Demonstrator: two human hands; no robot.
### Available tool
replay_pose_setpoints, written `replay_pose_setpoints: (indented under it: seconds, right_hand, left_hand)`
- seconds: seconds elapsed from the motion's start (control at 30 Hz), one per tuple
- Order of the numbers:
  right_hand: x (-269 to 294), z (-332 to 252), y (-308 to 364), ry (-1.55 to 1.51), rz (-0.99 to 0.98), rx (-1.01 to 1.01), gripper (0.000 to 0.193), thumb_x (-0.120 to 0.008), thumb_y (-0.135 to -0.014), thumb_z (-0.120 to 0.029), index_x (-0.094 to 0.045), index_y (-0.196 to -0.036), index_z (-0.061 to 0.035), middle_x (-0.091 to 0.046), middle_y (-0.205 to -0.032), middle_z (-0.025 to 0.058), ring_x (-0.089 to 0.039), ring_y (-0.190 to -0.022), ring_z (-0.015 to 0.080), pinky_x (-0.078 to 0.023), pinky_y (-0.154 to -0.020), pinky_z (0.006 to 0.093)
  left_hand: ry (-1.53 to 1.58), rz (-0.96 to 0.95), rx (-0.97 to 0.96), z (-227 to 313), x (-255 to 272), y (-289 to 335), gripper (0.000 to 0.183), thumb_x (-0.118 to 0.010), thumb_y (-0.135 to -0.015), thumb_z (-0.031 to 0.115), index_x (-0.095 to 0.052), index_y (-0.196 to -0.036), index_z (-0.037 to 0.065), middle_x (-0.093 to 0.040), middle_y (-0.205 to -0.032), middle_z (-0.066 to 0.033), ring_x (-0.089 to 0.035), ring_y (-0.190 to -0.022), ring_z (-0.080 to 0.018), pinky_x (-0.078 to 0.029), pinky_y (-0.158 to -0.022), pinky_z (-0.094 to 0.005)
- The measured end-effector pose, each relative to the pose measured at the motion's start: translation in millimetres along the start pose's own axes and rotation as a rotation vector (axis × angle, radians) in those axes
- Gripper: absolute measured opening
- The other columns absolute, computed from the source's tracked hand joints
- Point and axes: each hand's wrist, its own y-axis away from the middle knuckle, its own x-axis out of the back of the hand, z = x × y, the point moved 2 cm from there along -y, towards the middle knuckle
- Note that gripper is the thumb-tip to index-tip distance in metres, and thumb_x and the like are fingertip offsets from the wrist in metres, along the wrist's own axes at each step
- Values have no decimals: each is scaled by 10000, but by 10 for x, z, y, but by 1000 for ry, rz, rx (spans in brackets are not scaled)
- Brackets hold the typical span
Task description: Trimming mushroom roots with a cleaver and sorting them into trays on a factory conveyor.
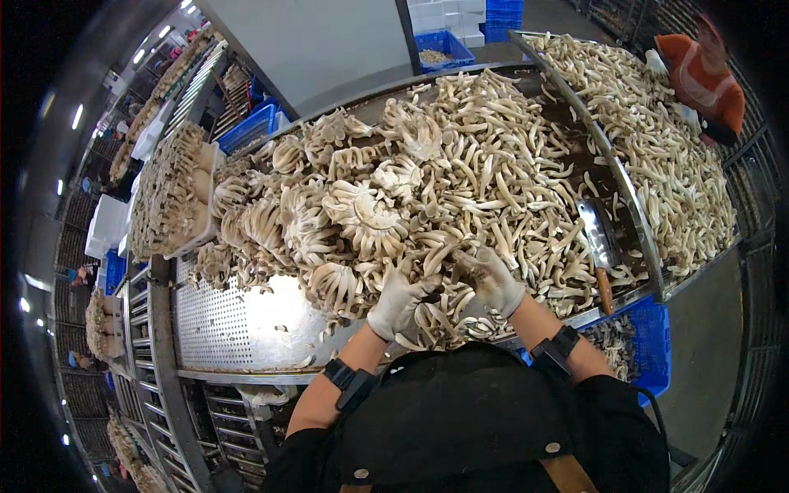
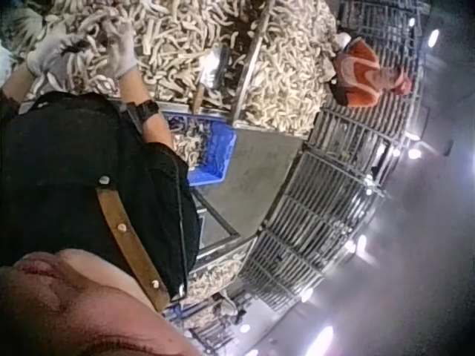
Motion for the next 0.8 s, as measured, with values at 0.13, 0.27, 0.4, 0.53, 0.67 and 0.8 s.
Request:
replay_pose_setpoints:
  seconds: [0.13,0.27,0.4,0.53,0.67,0.8]
  right_hand:
    - [-292,109,186,21,48,94,275,-620,-803,-4,-572,-1074,-8,-631,-946,66,-622,-829,147,-502,-749,258]
    - [5,138,107,285,105,40,316,-649,-776,1,-566,-1081,-15,-603,-949,82,-591,-778,142,-505,-664,250]
    - [-142,170,202,44,59,60,421,-587,-808,69,-462,-1201,-15,-624,-997,97,-636,-865,169,-531,-734,276]
    - [-94,116,217,53,65,118,525,-568,-774,134,-384,-1253,21,-614,-1046,129,-635,-924,197,-539,-759,289]
    - [-243,132,304,116,-41,20,477,-617,-777,83,-435,-1210,2,-626,-990,107,-636,-833,174,-529,-684,244]
    - [-77,-4,203,103,174,120,455,-659,-759,63,-473,-1167,-19,-597,-933,54,-599,-761,131,-481,-632,193]
  left_hand:
    - [-457,-33,-180,99,-145,84,502,-587,-749,-106,-442,-1220,-11,-588,-1082,-108,-601,-915,-144,-498,-810,-259]
    - [-60,9,55,10,-10,109,543,-712,-733,47,-458,-1208,-14,-602,-1077,-74,-572,-963,-141,-447,-868,-272]
    - [-433,2,-41,-92,3,124,457,-575,-757,-91,-457,-1193,-24,-578,-1098,-91,-572,-1000,-158,-461,-885,-264]
    - [87,137,59,-19,-129,177,396,-593,-799,-64,-465,-1170,-19,-597,-1027,-106,-606,-949,-171,-518,-836,-290]
    - [-97,-78,146,-222,117,121,346,-584,-862,38,-469,-1184,-20,-601,-1059,-119,-632,-879,-167,-566,-747,-308]
    - [325,129,97,-239,230,-63,269,-497,-852,-28,-516,-1118,-3,-581,-1012,-75,-596,-849,-137,-553,-727,-294]
